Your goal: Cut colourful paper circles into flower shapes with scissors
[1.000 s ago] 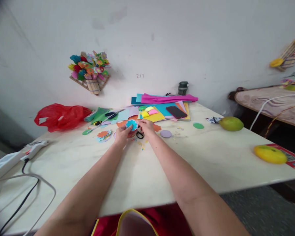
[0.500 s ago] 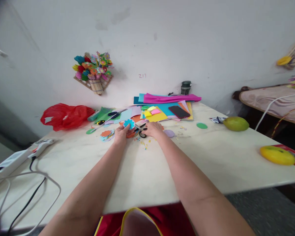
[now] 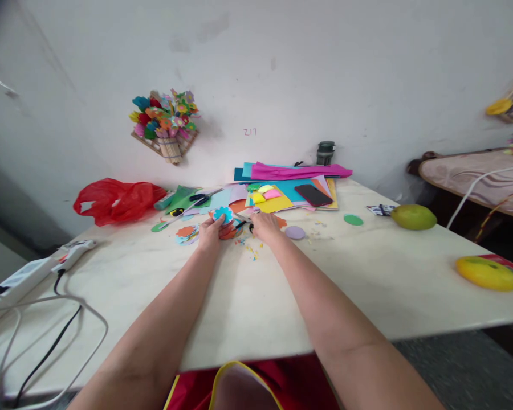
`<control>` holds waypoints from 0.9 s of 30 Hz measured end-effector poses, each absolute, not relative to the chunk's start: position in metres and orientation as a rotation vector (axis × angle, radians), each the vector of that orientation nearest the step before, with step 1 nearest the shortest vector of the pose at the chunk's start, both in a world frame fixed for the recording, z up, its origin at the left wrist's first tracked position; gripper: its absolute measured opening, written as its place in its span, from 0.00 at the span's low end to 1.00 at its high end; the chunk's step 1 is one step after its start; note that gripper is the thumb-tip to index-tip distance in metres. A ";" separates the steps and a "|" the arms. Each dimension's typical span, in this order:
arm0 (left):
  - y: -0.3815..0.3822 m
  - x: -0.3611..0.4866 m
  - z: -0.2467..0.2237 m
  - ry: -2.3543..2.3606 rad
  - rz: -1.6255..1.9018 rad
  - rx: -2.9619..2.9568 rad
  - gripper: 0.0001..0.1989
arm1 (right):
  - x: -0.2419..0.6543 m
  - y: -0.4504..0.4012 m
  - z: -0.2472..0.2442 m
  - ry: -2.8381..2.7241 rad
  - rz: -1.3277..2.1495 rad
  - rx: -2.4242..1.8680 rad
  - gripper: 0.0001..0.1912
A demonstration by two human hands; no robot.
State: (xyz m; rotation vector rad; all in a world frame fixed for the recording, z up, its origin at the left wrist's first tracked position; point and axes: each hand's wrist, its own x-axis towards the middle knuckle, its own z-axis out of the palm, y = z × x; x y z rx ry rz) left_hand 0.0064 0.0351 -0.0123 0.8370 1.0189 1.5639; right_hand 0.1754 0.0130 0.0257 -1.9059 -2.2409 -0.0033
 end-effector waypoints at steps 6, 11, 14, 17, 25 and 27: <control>0.033 0.005 -0.007 1.017 1.571 0.791 0.12 | 0.186 0.023 0.025 -1.900 0.369 -1.755 0.12; 0.028 0.007 -0.002 0.999 1.584 0.754 0.11 | 0.182 0.022 0.024 -1.581 1.055 -1.407 0.03; 0.027 0.008 -0.001 0.981 1.593 0.735 0.12 | 0.184 0.017 0.026 -1.530 1.196 -1.266 0.06; 0.027 0.009 -0.002 0.986 1.607 0.710 0.14 | 0.188 0.016 0.026 -1.590 1.329 -1.217 0.12; 0.030 0.010 -0.004 0.951 1.615 0.660 0.10 | 0.191 0.019 0.017 -1.723 1.481 -1.099 0.21; 0.030 0.010 -0.004 0.944 1.607 0.653 0.10 | 0.189 0.019 0.016 -1.742 1.491 -1.089 0.21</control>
